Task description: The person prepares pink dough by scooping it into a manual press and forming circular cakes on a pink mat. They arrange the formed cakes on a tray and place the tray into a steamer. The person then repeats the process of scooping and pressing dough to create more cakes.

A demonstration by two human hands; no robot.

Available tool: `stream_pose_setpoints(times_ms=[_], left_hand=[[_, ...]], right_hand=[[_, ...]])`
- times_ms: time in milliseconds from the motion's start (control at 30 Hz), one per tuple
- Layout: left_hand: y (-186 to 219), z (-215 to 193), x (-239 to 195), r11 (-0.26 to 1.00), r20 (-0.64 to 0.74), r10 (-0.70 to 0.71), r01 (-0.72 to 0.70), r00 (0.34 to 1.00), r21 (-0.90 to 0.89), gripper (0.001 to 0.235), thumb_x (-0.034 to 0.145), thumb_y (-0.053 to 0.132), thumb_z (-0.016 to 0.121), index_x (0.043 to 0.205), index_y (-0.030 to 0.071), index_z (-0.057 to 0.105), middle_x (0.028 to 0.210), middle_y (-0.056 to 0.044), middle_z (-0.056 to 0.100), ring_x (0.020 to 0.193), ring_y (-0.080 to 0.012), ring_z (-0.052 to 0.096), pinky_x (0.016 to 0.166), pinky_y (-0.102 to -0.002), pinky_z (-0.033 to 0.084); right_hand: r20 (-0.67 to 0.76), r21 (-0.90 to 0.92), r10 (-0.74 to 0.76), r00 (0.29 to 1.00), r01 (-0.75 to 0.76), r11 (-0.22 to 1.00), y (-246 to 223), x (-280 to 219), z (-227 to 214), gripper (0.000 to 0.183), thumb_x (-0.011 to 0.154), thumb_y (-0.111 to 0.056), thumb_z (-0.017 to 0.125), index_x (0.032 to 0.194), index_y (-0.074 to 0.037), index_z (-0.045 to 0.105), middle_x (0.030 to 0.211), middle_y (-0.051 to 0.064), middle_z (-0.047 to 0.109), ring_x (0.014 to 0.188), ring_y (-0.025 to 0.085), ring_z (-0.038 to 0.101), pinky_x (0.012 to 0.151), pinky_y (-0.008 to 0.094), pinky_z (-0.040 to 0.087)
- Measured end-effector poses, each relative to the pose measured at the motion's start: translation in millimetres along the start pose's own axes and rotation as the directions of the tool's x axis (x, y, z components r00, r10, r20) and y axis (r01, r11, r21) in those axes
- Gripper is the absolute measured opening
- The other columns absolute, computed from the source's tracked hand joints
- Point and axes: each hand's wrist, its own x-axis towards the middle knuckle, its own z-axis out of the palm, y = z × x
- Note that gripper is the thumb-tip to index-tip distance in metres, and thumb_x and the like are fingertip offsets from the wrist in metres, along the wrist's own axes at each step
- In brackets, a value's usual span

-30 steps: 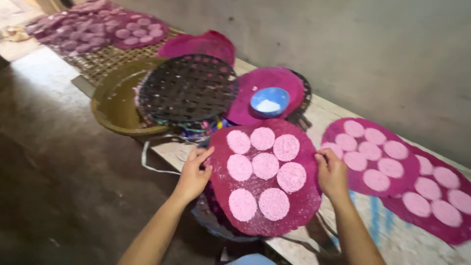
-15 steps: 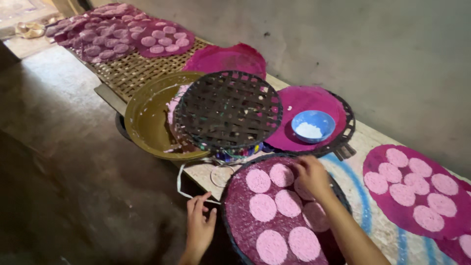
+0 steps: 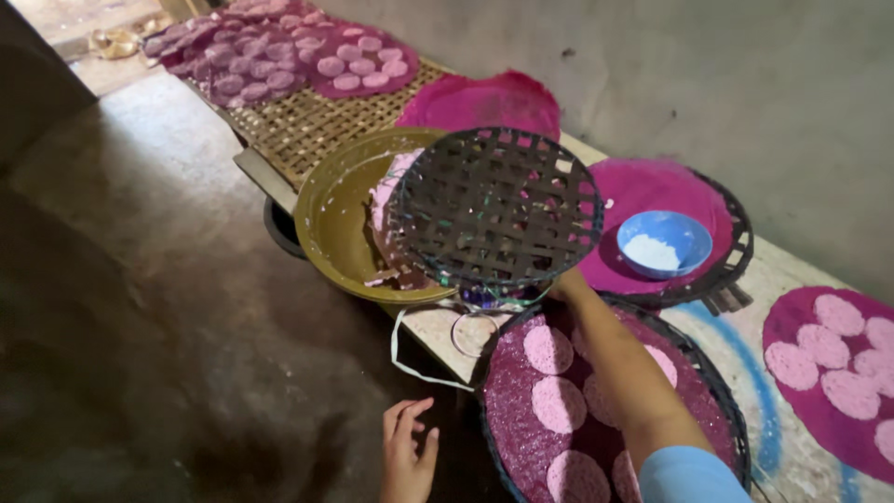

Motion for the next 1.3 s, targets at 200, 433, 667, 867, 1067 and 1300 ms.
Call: stream_pose_setpoints(times_ms=[200,433,667,867,1067,1300], left_hand=[[49.5,16.2,13.2,0.987,0.130,0.152,-0.143,0.980,-0.072,0.043,0.083,0.002,0.072,0.124,0.012,0.067,0.127,-0.005,0.054,0.088,-0.0160,0.059,0.068,-0.027,0.051],[84.9,38.4,31.2,0.958,0.209,0.282,-0.263,0.936,-0.115,0.038,0.086,0.001,0.071,0.123,0.009,0.067,0.127,-0.008,0.053,0.090,-0.0169,0.060,0.068,-0.028,0.052],[108.7,67.1,48.9,0.939,0.431,0.335,-0.260,0.837,-0.226,0.075,0.076,0.005,0.083,0.142,0.008,0.048,0.139,-0.014,0.052,0.121,-0.0268,0.061,0.094,-0.035,0.056],[98.4,70.5,42.3,0.945,0.493,0.324,-0.300,0.807,-0.131,0.081,0.075,0.012,0.088,0.145,0.010,0.048,0.137,-0.017,0.062,0.128,-0.0317,0.062,0.106,-0.039,0.050],[67.3,61.4,42.8,0.959,0.363,0.227,-0.272,0.904,0.078,0.096,0.069,0.015,0.089,0.150,0.013,0.038,0.132,-0.018,0.062,0.124,-0.0344,0.059,0.107,-0.046,0.041],[56.3,82.2,47.2,0.873,0.282,0.397,-0.454,0.873,0.177,0.098,0.067,0.028,0.092,0.148,0.009,0.041,0.133,-0.018,0.063,0.127,-0.0370,0.055,0.110,-0.051,0.032]], right_hand=[[-0.245,-0.096,0.070,0.967,-0.096,0.991,5.4,-10.4,-12.5,0.043,0.088,-0.034,0.069,0.125,-0.012,0.071,0.122,0.022,0.070,0.109,0.045,0.066,0.088,0.050,0.054],[-0.097,0.599,0.554,0.827,-0.396,0.696,22.5,-88.1,-91.1,0.021,0.096,-0.003,0.058,0.115,0.002,0.066,0.096,0.016,0.074,0.079,0.035,0.076,0.069,0.047,0.061],[0.089,0.650,0.095,0.992,-0.130,0.748,-88.0,-216.0,-87.1,0.019,0.091,0.004,0.060,0.105,-0.004,0.071,0.096,0.006,0.069,0.089,0.014,0.064,0.080,0.032,0.055],[0.121,0.489,0.152,0.981,-0.192,0.851,-125.6,-228.0,-88.3,0.013,0.090,-0.001,0.065,0.100,-0.006,0.072,0.099,0.007,0.075,0.089,0.016,0.073,0.081,0.033,0.060],[-0.453,0.080,0.221,0.864,-0.208,0.975,-8.9,-176.1,-134.2,0.021,0.083,-0.001,0.070,0.104,0.001,0.071,0.095,0.023,0.073,0.088,0.038,0.072,0.079,0.046,0.056],[-0.527,0.051,0.252,0.812,-0.266,0.963,19.4,-202.5,-149.9,0.021,0.087,-0.006,0.071,0.107,-0.001,0.076,0.098,0.024,0.072,0.087,0.041,0.071,0.080,0.045,0.056]])
